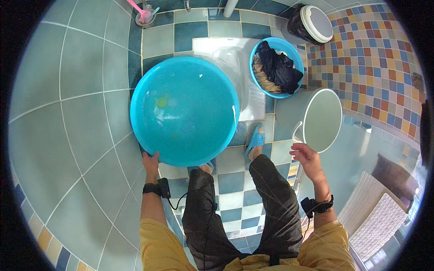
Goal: The person washes a dark garment in a blue bucket of water, wrings the garment by hand, and transfers it to another bucket. The person then wipes the glass shower door with a cloth.
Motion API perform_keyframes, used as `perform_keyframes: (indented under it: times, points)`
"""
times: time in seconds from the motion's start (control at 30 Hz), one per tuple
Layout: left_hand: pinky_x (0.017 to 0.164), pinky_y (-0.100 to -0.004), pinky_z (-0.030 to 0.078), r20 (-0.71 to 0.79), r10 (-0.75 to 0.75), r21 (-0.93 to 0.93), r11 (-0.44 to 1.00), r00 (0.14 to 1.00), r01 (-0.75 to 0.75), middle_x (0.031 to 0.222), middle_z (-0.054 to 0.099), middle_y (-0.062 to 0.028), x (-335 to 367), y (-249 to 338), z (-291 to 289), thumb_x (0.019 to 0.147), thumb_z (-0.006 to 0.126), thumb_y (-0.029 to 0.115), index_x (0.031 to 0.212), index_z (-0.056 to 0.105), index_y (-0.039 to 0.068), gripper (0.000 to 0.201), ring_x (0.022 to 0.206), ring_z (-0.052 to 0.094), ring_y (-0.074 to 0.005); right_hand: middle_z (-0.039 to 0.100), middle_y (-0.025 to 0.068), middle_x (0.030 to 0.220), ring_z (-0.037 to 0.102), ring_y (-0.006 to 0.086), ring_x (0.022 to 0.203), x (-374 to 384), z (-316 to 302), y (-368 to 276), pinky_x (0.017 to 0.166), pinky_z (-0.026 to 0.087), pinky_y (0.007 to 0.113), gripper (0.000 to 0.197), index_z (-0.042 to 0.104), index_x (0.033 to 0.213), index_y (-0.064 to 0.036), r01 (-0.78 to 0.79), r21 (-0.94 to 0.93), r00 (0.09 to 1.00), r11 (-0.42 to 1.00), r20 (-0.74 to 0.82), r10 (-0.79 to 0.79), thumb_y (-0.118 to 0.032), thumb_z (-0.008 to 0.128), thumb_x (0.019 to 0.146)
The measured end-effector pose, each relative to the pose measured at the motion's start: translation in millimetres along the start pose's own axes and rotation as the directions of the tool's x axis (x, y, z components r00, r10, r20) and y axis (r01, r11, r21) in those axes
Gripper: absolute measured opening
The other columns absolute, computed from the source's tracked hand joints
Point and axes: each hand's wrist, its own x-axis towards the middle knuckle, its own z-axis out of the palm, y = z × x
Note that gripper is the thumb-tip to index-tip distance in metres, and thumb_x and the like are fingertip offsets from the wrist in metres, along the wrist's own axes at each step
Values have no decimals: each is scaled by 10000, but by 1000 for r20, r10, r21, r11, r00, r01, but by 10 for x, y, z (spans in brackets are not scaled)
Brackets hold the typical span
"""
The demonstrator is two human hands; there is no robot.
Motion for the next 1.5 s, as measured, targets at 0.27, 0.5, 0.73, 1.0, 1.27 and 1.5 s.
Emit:
perform_keyframes:
  times: [0.27,0.5,0.73,1.0,1.27,1.5]
  points:
    - [456,-331,508,-31,-15,226,974,999,21,880,584,-190,194,9,-221,685,671,91,956,478,-57,364,665,606,-255,585,99,924,604,177,853,-3,-117,131,724,473,260,196,533,976,34,2,117,998,993,-58,5,50,504,783]
    - [454,-304,527,37,-53,-32,998,998,54,902,576,-175,155,112,4,699,646,67,1029,452,-41,398,661,605,-235,581,106,957,596,178,877,-22,-248,96,727,473,260,227,511,1025,34,-94,95,992,991,-77,101,33,504,798]
    - [505,-314,532,47,-142,195,972,989,130,981,564,-159,222,215,-120,739,622,85,1093,424,-44,425,733,606,-241,594,88,932,599,159,859,7,-265,147,706,463,240,211,522,1023,27,-52,68,992,996,-111,59,-39,524,822]
    - [481,-310,533,-12,-119,278,953,993,118,934,571,-162,254,420,-128,710,664,109,1084,428,-43,467,702,607,-249,597,78,924,596,145,842,-9,-320,89,687,457,236,208,528,1019,20,-80,53,985,995,-148,87,-49,528,822]
    - [463,-309,525,32,-48,318,948,998,35,910,569,-148,246,815,-120,713,652,125,1037,451,-36,414,660,588,-229,595,83,941,596,159,863,8,-413,91,704,457,240,216,522,1028,21,-69,95,988,993,-132,81,-23,514,817]
    - [469,-324,540,-8,-24,297,954,1000,25,917,564,-200,66,1142,49,725,631,71,1025,443,-92,390,705,611,-260,591,77,945,594,153,864,-36,-548,102,718,455,239,223,521,1035,11,-66,143,988,988,-129,84,-15,517,814]
